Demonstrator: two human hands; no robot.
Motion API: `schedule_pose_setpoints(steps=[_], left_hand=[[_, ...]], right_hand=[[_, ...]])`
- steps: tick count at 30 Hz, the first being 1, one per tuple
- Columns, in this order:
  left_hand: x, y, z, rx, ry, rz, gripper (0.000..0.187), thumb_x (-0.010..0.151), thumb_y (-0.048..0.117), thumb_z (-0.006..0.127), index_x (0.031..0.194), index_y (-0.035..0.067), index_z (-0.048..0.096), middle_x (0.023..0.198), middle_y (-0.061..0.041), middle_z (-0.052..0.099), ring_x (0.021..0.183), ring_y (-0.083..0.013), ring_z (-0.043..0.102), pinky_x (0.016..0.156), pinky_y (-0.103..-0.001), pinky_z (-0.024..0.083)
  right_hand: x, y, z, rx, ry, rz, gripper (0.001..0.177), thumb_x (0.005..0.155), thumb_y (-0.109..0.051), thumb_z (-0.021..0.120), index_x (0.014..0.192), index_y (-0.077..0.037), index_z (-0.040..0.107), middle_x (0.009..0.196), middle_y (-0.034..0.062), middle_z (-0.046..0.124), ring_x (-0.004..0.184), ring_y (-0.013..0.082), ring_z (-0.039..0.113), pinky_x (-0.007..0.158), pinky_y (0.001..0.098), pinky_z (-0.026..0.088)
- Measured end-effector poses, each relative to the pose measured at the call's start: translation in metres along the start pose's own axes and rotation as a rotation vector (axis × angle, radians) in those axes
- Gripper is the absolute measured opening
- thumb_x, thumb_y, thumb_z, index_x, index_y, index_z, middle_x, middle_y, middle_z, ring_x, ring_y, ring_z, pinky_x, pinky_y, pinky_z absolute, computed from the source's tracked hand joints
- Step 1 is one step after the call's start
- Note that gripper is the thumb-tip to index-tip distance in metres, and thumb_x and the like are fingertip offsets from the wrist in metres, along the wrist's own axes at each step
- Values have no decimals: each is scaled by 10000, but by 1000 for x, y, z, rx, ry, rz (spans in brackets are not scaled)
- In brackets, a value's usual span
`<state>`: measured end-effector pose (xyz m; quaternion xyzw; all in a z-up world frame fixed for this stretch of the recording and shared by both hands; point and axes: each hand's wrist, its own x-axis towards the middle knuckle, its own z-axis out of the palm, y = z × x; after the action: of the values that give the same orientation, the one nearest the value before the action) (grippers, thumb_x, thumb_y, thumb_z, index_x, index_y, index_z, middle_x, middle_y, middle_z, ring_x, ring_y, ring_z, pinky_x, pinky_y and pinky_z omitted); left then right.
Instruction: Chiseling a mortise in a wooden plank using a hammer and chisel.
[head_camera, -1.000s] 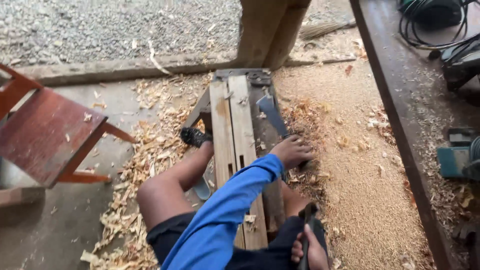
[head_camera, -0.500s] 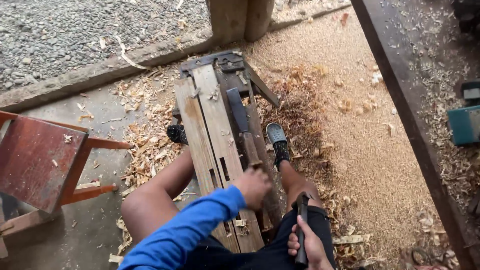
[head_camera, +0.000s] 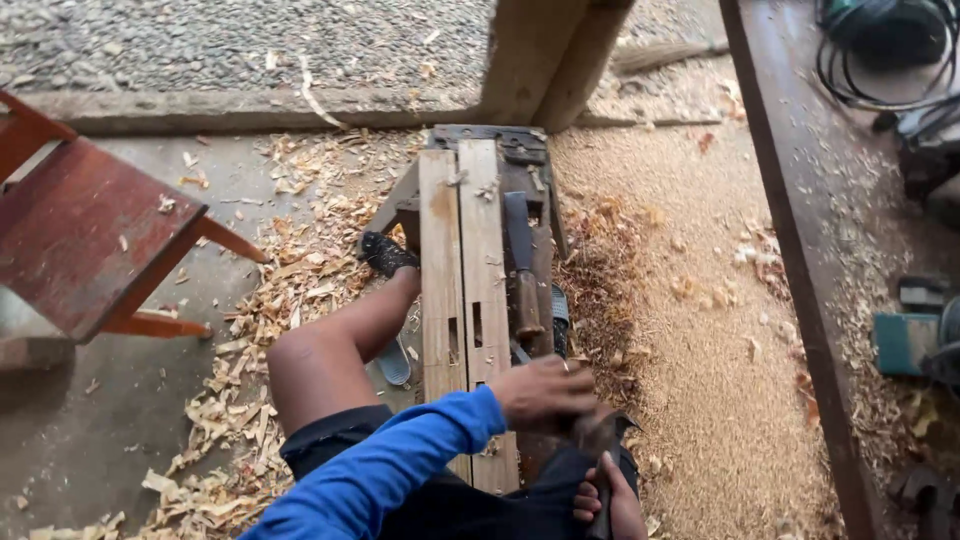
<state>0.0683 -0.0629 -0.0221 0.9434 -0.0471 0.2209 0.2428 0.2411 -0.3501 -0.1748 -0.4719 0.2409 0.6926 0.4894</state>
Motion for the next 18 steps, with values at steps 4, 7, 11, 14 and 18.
schedule_pose_setpoints(steps=[4,7,11,14,18], left_hand=[[-35,-26,-47,-74,599,-210,320,868,236,785,1164,228,665,1218,-35,617,1083,-287,629,932,-381,525],[-62,-60,-63,-395,1186,-457,257,899,135,791,977,213,558,923,63,621,832,-139,564,684,-299,474],[-79,-66,-68,-1043,1615,-597,259,923,83,773,1030,121,540,808,36,585,637,-59,489,523,-222,371],[-80,-66,-72,-796,1686,-627,250,926,88,783,1017,118,551,798,24,574,645,-75,494,557,-235,382],[-83,-63,-76,-361,1480,-695,220,973,142,805,932,88,595,850,-8,596,762,-136,570,710,-293,486]], right_hand=[[-20,1,24,-39,3,-50,460,923,-561,544,815,-115,573,544,17,414,428,134,396,419,306,353],[-38,-3,58,-84,39,-66,448,956,-535,536,835,-104,561,564,13,424,444,121,406,424,286,357],[-51,-8,84,-171,92,-68,439,974,-522,535,861,-98,553,580,8,430,455,106,411,421,265,354],[-56,-8,91,-238,110,-88,435,977,-519,536,875,-97,553,579,5,425,453,99,407,419,262,356],[-68,-5,106,-253,138,-126,446,982,-525,531,889,-89,539,585,1,423,459,89,407,421,251,357]])
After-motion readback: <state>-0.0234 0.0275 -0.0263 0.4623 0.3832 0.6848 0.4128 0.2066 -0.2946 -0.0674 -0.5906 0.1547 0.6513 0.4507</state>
